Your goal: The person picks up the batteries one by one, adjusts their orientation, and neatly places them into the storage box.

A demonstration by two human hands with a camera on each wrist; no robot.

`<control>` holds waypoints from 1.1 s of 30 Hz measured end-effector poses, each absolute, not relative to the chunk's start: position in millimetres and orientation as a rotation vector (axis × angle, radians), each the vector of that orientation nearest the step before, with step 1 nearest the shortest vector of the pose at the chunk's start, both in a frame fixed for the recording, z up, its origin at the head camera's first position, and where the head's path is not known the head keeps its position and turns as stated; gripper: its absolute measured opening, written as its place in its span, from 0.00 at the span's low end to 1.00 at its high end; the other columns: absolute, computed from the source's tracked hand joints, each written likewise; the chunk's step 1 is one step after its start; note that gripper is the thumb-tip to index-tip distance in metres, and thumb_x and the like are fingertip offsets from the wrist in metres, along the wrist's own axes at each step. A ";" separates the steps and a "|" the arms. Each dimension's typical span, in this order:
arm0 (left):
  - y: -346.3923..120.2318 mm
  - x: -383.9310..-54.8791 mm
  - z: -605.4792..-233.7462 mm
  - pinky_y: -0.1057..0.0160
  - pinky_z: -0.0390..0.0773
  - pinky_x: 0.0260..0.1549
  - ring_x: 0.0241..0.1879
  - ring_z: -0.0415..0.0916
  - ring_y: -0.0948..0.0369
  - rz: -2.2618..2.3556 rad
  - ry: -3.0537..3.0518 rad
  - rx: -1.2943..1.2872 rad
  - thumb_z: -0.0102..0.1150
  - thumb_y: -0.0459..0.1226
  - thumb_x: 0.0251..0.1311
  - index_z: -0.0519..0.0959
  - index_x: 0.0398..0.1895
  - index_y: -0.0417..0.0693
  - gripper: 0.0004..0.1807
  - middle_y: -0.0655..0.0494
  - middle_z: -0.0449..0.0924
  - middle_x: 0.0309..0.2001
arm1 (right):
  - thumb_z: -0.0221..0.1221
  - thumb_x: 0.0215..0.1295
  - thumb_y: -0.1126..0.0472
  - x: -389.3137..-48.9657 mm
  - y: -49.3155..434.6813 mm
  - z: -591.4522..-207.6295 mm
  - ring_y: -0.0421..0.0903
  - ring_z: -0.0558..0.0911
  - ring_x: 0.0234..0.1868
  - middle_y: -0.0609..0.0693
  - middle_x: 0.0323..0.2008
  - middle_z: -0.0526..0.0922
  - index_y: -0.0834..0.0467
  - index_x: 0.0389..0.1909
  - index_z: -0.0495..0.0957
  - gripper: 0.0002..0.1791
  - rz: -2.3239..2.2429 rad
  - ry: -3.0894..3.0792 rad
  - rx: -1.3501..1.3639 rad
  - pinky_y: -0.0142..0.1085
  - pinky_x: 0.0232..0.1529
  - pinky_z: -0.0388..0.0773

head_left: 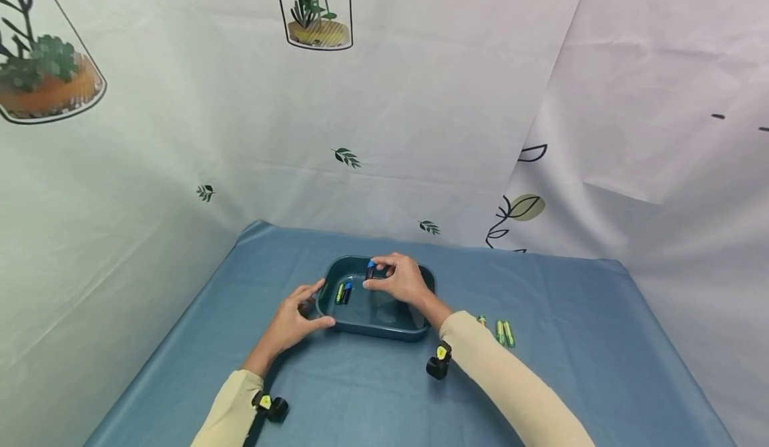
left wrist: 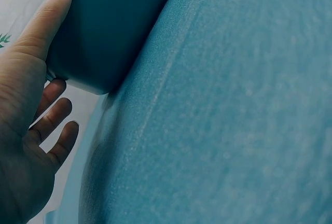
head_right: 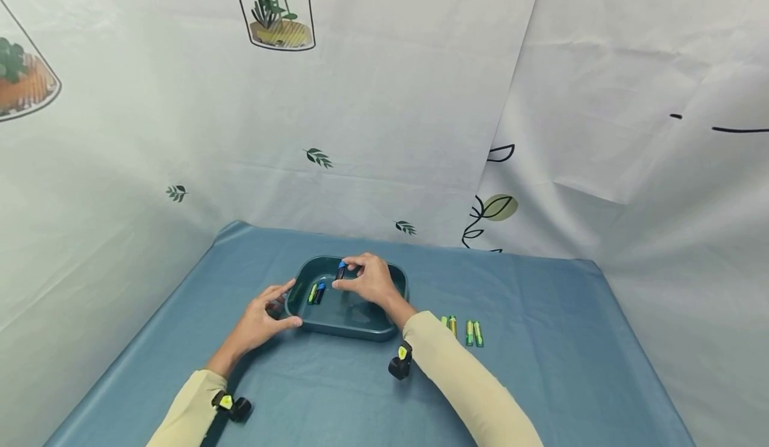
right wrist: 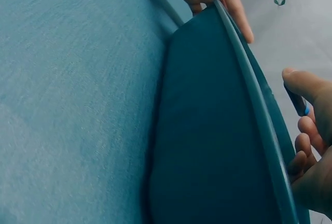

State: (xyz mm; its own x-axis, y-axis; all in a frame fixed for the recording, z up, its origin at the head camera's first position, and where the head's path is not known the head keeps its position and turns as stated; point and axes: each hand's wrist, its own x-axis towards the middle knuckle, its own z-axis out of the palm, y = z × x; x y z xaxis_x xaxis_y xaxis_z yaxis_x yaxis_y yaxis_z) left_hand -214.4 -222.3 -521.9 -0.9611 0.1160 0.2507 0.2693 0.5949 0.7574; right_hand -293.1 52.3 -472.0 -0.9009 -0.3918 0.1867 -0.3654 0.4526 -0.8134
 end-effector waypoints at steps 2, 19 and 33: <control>-222.8 -214.6 -522.0 0.47 0.77 0.45 0.45 0.76 0.55 -1.303 -2.642 -0.325 0.82 0.48 0.47 0.70 0.75 0.49 0.50 0.47 0.76 0.61 | 0.75 0.58 0.52 -292.8 50.4 -473.1 0.43 0.76 0.38 0.49 0.44 0.81 0.56 0.59 0.84 0.28 -1.493 2.639 -0.679 0.37 0.40 0.76; -224.3 -215.3 -523.2 0.47 0.78 0.46 0.46 0.77 0.55 -1.302 -2.643 -0.326 0.82 0.48 0.48 0.70 0.75 0.51 0.50 0.47 0.75 0.61 | 0.76 0.57 0.52 -296.4 39.2 -483.3 0.42 0.76 0.36 0.50 0.45 0.80 0.55 0.58 0.85 0.27 -1.492 2.582 -0.564 0.35 0.36 0.76; -224.4 -214.7 -523.8 0.47 0.78 0.45 0.46 0.77 0.54 -1.305 -2.629 -0.374 0.81 0.51 0.49 0.69 0.76 0.49 0.50 0.45 0.76 0.61 | 0.77 0.56 0.50 -296.0 21.7 -492.3 0.42 0.77 0.39 0.49 0.43 0.82 0.53 0.58 0.85 0.28 -1.440 2.552 -0.566 0.37 0.38 0.75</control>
State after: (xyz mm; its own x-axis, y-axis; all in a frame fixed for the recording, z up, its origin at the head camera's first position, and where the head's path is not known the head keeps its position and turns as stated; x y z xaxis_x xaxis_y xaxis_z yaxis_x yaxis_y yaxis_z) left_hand -214.7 -224.4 -523.8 -0.9518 0.1425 0.2717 0.3026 0.5828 0.7542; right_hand -296.0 21.7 -492.3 -0.9161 -0.3980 0.0482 -0.2470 0.4658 -0.8497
